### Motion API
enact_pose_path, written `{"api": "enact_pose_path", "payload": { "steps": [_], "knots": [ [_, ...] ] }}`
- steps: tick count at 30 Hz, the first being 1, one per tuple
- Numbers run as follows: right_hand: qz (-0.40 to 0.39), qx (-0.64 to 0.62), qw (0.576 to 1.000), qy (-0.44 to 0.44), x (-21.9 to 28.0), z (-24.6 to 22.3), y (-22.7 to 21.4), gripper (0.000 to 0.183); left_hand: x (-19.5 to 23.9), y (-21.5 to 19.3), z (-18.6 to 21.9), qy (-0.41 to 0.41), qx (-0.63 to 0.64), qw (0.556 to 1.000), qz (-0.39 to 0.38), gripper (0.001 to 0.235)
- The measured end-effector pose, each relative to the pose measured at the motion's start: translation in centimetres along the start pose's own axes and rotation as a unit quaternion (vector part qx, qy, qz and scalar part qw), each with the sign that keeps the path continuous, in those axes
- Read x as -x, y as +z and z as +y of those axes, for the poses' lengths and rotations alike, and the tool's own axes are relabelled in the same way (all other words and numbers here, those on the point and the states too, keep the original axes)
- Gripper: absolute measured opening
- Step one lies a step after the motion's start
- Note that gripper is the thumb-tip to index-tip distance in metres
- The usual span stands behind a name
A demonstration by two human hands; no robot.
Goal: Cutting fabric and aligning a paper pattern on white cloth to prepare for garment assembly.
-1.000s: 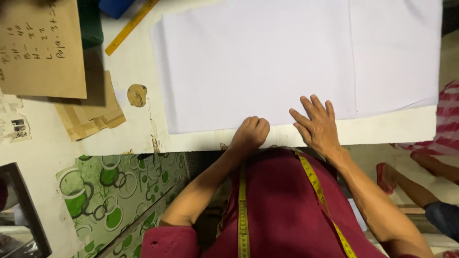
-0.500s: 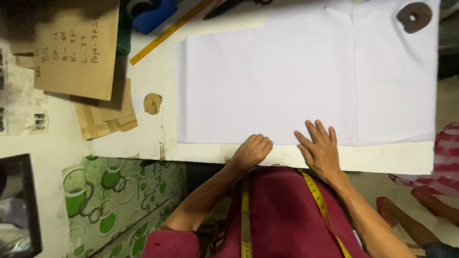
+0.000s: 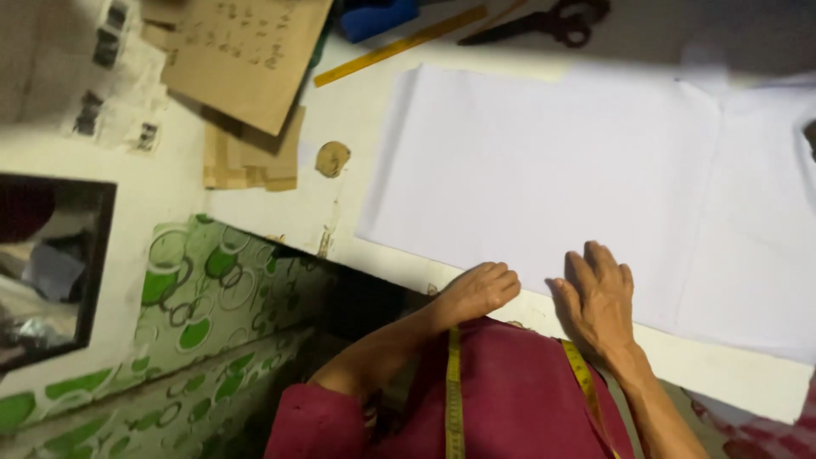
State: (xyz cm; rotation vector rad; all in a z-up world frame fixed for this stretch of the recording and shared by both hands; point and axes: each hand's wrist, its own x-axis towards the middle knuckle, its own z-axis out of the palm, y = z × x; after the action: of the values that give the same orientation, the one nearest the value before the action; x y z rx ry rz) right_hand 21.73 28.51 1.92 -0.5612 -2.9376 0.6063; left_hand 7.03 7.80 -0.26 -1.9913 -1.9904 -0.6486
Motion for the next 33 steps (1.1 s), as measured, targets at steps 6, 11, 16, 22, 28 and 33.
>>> {"api": "enact_pose_path", "payload": {
  "steps": [6,11,16,22,28,33],
  "knots": [
    [-0.001,0.005,0.999,-0.051,-5.0,-1.9,-0.5,0.067,1.4,2.6,0.2,-0.025,-0.007,0.999,0.039,0.016],
    [-0.057,0.038,0.996,-0.053,-6.0,-2.7,0.7,0.073,1.3,1.8,0.5,-0.042,-0.006,0.997,0.072,0.022],
    [-0.1,0.088,0.99,-0.035,-5.5,-2.4,1.9,0.078,1.4,-1.0,1.3,-0.069,-0.004,0.993,0.091,0.02],
    [-0.078,0.06,0.993,-0.065,-5.6,-4.0,0.1,0.075,2.4,-2.6,1.0,-0.083,-0.006,0.996,-0.01,0.016],
    [-0.056,0.075,0.993,-0.071,-5.5,-3.8,0.6,0.073,3.0,-8.3,-8.3,-0.373,0.045,0.883,0.281,0.035],
    [-0.016,0.1,0.991,-0.093,-5.5,-3.7,1.0,0.069,1.3,-22.2,-18.4,-0.647,0.287,0.435,0.556,0.076]
  ]
}}
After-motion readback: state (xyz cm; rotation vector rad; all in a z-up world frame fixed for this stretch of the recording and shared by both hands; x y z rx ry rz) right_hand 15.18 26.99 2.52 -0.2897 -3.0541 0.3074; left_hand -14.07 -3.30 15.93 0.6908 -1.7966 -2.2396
